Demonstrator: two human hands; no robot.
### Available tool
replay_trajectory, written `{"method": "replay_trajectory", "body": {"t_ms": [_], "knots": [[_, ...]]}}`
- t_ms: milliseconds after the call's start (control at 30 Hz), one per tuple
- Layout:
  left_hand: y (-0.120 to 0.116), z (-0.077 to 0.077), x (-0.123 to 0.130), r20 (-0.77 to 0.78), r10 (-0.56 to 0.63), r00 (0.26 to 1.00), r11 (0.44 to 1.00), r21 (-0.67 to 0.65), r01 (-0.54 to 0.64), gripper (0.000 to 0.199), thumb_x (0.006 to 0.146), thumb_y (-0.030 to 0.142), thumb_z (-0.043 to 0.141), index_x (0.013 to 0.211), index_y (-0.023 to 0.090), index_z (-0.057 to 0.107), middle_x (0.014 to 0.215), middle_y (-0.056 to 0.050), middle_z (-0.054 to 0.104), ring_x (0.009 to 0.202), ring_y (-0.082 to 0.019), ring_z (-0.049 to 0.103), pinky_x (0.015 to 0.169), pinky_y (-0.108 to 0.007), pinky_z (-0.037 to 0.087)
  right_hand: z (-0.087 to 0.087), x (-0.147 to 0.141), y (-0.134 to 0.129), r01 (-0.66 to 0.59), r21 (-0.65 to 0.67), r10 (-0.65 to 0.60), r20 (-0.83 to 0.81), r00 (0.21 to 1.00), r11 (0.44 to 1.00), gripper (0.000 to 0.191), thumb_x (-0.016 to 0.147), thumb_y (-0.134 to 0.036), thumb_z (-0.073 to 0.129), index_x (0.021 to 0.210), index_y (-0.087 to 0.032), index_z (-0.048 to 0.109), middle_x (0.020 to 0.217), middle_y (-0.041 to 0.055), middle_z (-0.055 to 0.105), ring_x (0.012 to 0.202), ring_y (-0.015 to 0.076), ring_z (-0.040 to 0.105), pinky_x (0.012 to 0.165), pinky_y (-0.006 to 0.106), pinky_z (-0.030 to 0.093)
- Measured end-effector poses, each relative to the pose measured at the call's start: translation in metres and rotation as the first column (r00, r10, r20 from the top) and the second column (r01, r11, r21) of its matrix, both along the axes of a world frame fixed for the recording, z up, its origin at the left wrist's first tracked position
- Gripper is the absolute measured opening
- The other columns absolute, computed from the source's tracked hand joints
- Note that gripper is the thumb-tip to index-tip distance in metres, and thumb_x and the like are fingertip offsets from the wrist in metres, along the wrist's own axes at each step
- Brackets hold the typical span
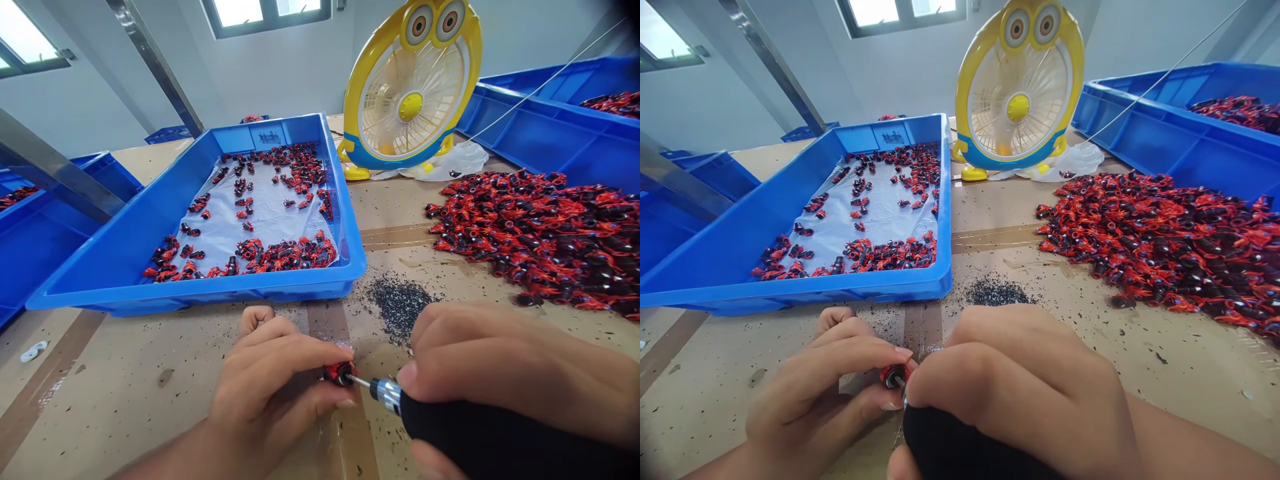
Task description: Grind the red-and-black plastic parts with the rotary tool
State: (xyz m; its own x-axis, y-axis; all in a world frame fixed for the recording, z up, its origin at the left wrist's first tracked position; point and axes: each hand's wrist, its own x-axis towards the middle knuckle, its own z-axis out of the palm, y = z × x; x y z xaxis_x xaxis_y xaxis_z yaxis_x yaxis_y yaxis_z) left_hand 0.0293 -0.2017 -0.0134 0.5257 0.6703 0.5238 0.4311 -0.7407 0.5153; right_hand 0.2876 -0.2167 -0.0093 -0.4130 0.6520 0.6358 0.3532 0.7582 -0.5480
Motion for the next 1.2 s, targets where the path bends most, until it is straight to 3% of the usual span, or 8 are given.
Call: {"method": "replay_trajectory", "body": {"t_ms": [133,267,633,900,1067,1200], "knots": [[0.0000,-0.0003,0.0006,0.001,0.003,1.000,1.000,0.002,-0.003,0.013,0.108,0.038,0.074,0.113,0.026,0.072,0.085,0.006,0.087,0.064,-0.014,0.074,0.075,-0.040,0.042,0.0001,-0.0005,-0.0003,-0.037,-0.031,0.036,-0.009,0.999,0.999,0.045,0.083,-0.034,0.096,0.114,-0.030,0.063,0.076,-0.0081,0.067,0.064,0.0110,0.071,0.058,0.022,0.058],[-0.0003,-0.0002,0.0013,0.000,0.007,1.000,1.000,0.015,-0.007,0.020,0.112,0.044,0.065,0.110,0.025,0.071,0.085,0.006,0.087,0.063,-0.012,0.072,0.074,-0.040,0.040,-0.0004,-0.0043,-0.0025,0.016,-0.013,-0.016,-0.006,1.000,1.000,0.038,0.089,-0.039,0.091,0.111,-0.030,0.063,0.074,-0.0103,0.065,0.063,0.0074,0.070,0.058,0.019,0.057],[-0.0006,-0.0021,0.0009,0.008,0.023,1.000,0.999,0.024,-0.023,0.021,0.111,0.047,0.065,0.109,0.027,0.072,0.084,0.007,0.086,0.063,-0.013,0.071,0.076,-0.040,0.039,-0.0017,-0.0050,-0.0028,0.071,0.045,-0.071,-0.018,0.997,0.996,0.030,0.090,-0.029,0.085,0.109,-0.029,0.062,0.074,-0.0122,0.065,0.062,0.0048,0.068,0.060,0.020,0.057],[-0.0007,-0.0007,0.0000,-0.004,0.011,1.000,1.000,0.007,-0.011,0.009,0.109,0.037,0.072,0.108,0.028,0.073,0.086,0.008,0.087,0.063,-0.013,0.073,0.076,-0.040,0.041,0.0006,-0.0095,-0.0005,0.055,0.055,-0.052,-0.050,0.997,0.997,0.033,0.090,-0.036,0.088,0.108,-0.028,0.062,0.074,-0.0114,0.064,0.062,0.0051,0.069,0.059,0.019,0.058],[-0.0012,0.0003,0.0012,-0.007,-0.003,1.000,1.000,-0.002,0.003,0.013,0.111,0.040,0.068,0.109,0.028,0.071,0.088,0.007,0.088,0.064,-0.013,0.074,0.074,-0.040,0.040,0.0012,-0.0079,-0.0024,0.054,0.058,-0.053,-0.021,0.998,0.997,0.030,0.091,-0.030,0.086,0.109,-0.029,0.062,0.079,-0.0116,0.069,0.065,0.0042,0.070,0.061,0.017,0.058],[-0.0016,0.0008,0.0017,-0.012,0.006,1.000,1.000,0.001,-0.006,0.020,0.113,0.044,0.062,0.108,0.027,0.071,0.088,0.008,0.087,0.065,-0.012,0.074,0.078,-0.040,0.040,0.0004,-0.0088,-0.0049,0.114,0.017,-0.114,-0.027,0.993,0.993,0.028,0.093,-0.039,0.085,0.107,-0.031,0.062,0.075,-0.0125,0.068,0.063,0.0039,0.069,0.061,0.016,0.058]]}}
